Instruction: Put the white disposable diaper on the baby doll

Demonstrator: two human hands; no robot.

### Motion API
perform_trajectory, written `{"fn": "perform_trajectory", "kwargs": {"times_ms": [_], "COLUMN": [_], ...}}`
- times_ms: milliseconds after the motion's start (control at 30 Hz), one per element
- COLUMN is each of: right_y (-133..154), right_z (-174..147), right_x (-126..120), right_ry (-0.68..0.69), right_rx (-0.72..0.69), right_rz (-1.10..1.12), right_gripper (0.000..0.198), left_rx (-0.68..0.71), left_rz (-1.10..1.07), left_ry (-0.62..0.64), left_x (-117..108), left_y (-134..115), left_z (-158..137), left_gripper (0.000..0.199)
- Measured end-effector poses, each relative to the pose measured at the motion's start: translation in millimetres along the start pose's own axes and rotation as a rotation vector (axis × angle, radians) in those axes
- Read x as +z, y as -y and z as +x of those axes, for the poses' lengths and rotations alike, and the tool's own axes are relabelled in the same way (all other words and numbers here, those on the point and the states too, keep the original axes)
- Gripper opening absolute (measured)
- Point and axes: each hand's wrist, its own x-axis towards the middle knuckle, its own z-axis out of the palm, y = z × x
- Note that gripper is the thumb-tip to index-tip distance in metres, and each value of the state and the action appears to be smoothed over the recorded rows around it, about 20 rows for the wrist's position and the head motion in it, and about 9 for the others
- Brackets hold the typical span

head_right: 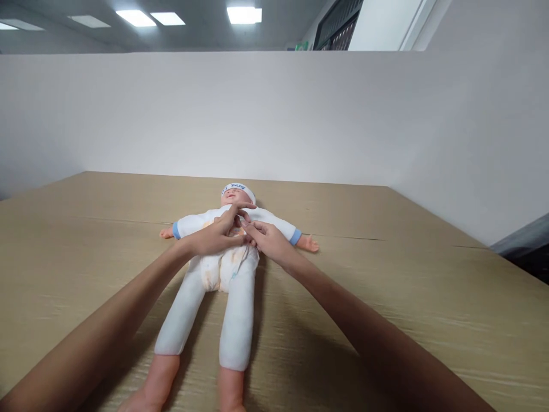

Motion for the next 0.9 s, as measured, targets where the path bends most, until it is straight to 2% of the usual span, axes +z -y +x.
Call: {"fn": "perform_trajectory", "kwargs": {"times_ms": [100, 167, 233, 300, 367, 433, 500, 600, 667, 800, 900], "right_y": [-8.0, -14.9, -21.6, -27.0, -30.5, -32.6, -34.3, -37.8, -40.3, -42.9, -43.2], "right_z": [2.8, 0.3, -7.0, -17.0, -25.9, -31.5, -33.4, -32.4, -31.0, -29.2, -28.7], "right_x": [-0.6, 1.9, 7.5, 14.7, 21.3, 25.3, 26.4, 25.0, 23.8, 23.3, 24.2], "right_ry": [-0.018, -0.065, -0.178, -0.328, -0.450, -0.445, -0.359, -0.274, -0.280, -0.299, -0.309], "right_rx": [-0.046, -0.067, -0.136, -0.298, -0.530, -0.723, -0.828, -0.872, -0.887, -0.877, -0.867], "right_rz": [0.034, 0.064, 0.055, -0.084, -0.305, -0.457, -0.492, -0.479, -0.471, -0.470, -0.474], "right_gripper": [0.067, 0.062, 0.051, 0.036, 0.023, 0.023, 0.031, 0.037, 0.036, 0.034, 0.032], "left_rx": [0.014, 0.032, 0.044, 0.033, 0.013, 0.032, 0.067, 0.041, -0.041, -0.186, -0.233], "left_rz": [0.007, -0.005, -0.038, -0.093, -0.165, -0.214, -0.249, -0.231, -0.148, 0.043, 0.056], "left_ry": [-0.013, -0.009, 0.002, 0.004, -0.016, -0.092, -0.221, -0.452, -0.536, -0.572, -0.526], "left_x": [1.7, 1.3, 0.1, -0.8, -0.3, 1.8, 4.3, 5.2, 2.9, -4.5, -7.6], "left_y": [1.1, 1.7, 2.7, 4.4, 6.6, 9.4, 13.3, 22.8, 31.6, 50.9, 62.3], "left_z": [1.7, 2.2, 2.2, 2.1, 2.2, 2.0, -0.9, -16.6, -37.1, -87.1, -110.5], "left_gripper": [0.057, 0.053, 0.055, 0.060, 0.063, 0.063, 0.058, 0.041, 0.031, 0.033, 0.044]}}
